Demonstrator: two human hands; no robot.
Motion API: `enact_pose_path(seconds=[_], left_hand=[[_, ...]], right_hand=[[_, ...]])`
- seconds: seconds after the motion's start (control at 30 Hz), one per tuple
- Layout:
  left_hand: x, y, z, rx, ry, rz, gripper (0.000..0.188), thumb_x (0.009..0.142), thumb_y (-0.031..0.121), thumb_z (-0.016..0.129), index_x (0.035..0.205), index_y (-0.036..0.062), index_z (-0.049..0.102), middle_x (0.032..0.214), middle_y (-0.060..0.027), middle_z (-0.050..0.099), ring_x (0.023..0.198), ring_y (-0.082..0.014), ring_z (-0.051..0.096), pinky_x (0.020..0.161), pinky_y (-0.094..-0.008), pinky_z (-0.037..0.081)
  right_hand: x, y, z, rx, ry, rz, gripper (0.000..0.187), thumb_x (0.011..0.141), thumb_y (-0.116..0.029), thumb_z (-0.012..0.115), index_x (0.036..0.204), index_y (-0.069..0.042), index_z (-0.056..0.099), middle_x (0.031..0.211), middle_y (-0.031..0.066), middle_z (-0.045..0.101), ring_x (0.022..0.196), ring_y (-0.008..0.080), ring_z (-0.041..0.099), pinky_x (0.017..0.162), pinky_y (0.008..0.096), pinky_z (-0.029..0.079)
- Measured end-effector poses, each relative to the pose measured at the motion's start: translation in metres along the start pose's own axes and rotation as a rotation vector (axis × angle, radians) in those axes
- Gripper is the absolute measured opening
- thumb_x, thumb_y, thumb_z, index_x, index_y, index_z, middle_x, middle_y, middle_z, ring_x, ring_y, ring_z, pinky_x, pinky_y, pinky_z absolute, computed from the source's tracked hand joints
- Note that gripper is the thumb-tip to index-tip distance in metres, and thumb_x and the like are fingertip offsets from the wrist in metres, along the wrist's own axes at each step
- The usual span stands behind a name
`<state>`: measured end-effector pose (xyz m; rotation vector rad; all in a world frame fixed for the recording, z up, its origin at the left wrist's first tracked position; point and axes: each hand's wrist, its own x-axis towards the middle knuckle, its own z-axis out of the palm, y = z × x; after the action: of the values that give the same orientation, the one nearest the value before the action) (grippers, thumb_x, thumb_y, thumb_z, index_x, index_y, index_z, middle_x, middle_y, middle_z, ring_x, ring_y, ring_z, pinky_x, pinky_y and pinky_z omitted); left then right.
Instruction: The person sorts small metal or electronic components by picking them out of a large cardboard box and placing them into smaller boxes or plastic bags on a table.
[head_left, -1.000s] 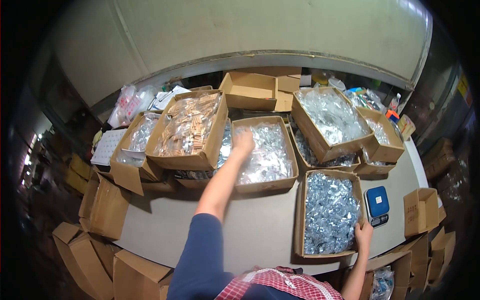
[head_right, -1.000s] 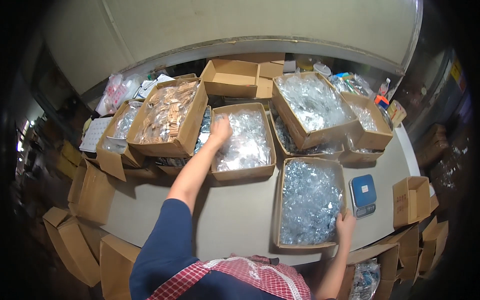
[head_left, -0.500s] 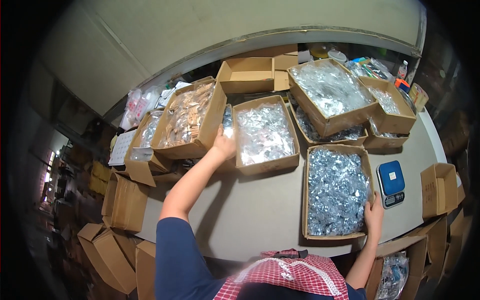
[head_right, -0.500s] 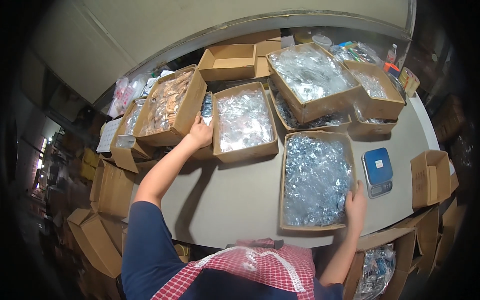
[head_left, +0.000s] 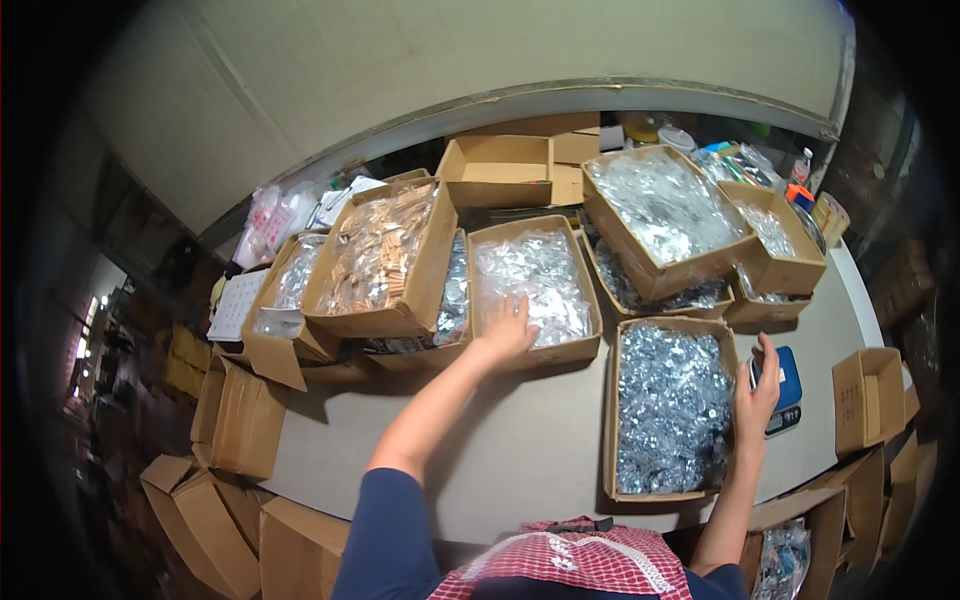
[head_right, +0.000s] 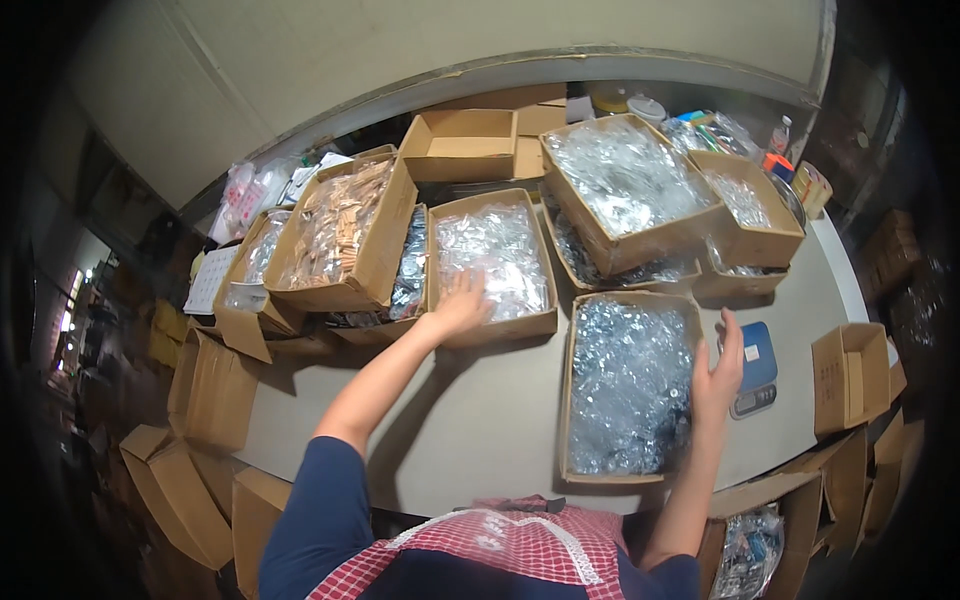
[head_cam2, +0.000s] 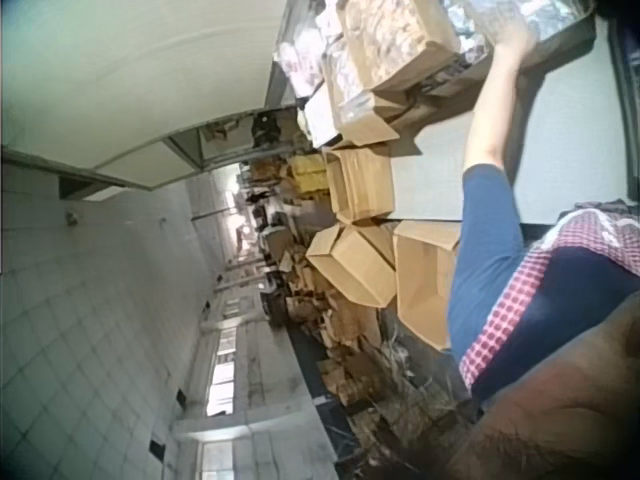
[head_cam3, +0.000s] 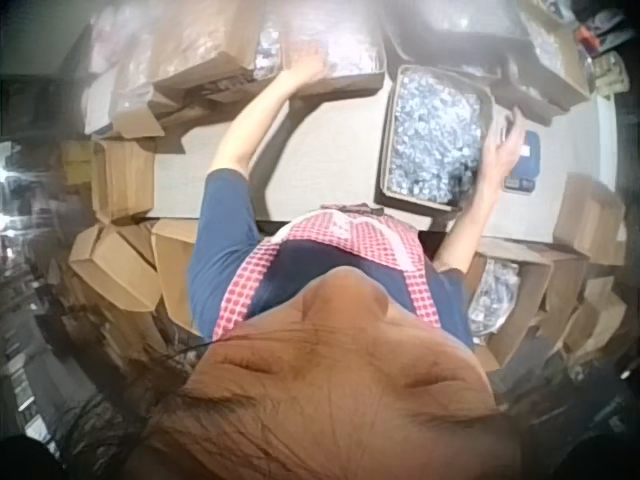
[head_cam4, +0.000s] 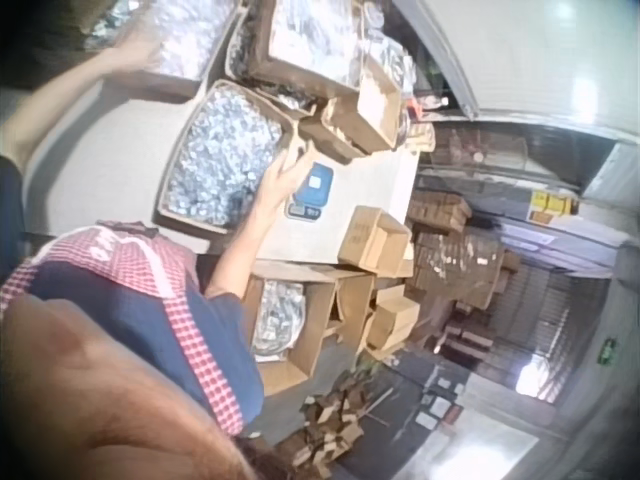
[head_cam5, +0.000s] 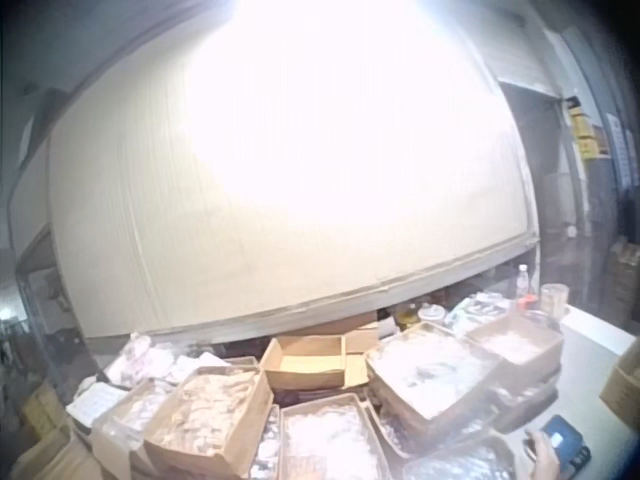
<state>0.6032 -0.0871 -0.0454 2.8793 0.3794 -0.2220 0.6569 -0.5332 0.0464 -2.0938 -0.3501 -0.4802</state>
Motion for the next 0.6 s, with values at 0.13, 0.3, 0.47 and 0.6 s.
enact_pose_path(seconds=[0.13,0.3,0.47,0.6], left_hand=[[0.034,0.014,0.008,-0.064,-0.049,-0.077,0.08,0.093,0.047,0.052,0.153,0.0041,0.022,0.158,-0.029,0.013,0.147,-0.0433,0.013,0.113,-0.0644,0.018],[0.022,0.019,-0.003,0.348,-0.001,-0.039,0.076,0.092,0.044,0.054,0.15,0.0019,0.031,0.158,-0.0274,0.018,0.148,-0.0399,0.015,0.115,-0.0614,0.013],[-0.029,-0.088,0.006,-0.436,0.614,-0.145,0.042,0.103,0.03,0.039,0.13,-0.0001,0.05,0.129,-0.0213,0.051,0.122,-0.0307,0.049,0.104,-0.0414,0.038],[0.015,-0.045,-0.015,0.304,0.466,-0.155,0.039,0.097,0.024,0.042,0.123,-0.0033,0.052,0.126,-0.0201,0.048,0.121,-0.0318,0.042,0.105,-0.0425,0.035]], right_hand=[[0.07,-0.027,0.023,-0.108,-0.013,-0.319,0.046,0.086,0.002,0.056,0.132,-0.001,0.051,0.134,0.0181,0.053,0.125,0.036,0.051,0.105,0.0404,0.041],[0.123,-0.04,0.059,-0.222,-0.088,-0.443,0.055,0.081,0.005,0.057,0.135,-0.003,0.049,0.147,0.0162,0.041,0.134,0.0359,0.042,0.111,0.0413,0.035],[0.15,-0.022,0.102,-0.418,-0.236,-0.596,0.081,0.063,0.011,0.053,0.142,-0.006,0.044,0.151,0.0191,0.034,0.141,0.0394,0.029,0.119,0.0453,0.021],[0.21,0.163,0.082,-0.503,-0.162,-0.773,0.082,0.069,0.003,0.062,0.146,-0.003,0.036,0.15,0.0208,0.035,0.14,0.0413,0.03,0.118,0.0472,0.019]])
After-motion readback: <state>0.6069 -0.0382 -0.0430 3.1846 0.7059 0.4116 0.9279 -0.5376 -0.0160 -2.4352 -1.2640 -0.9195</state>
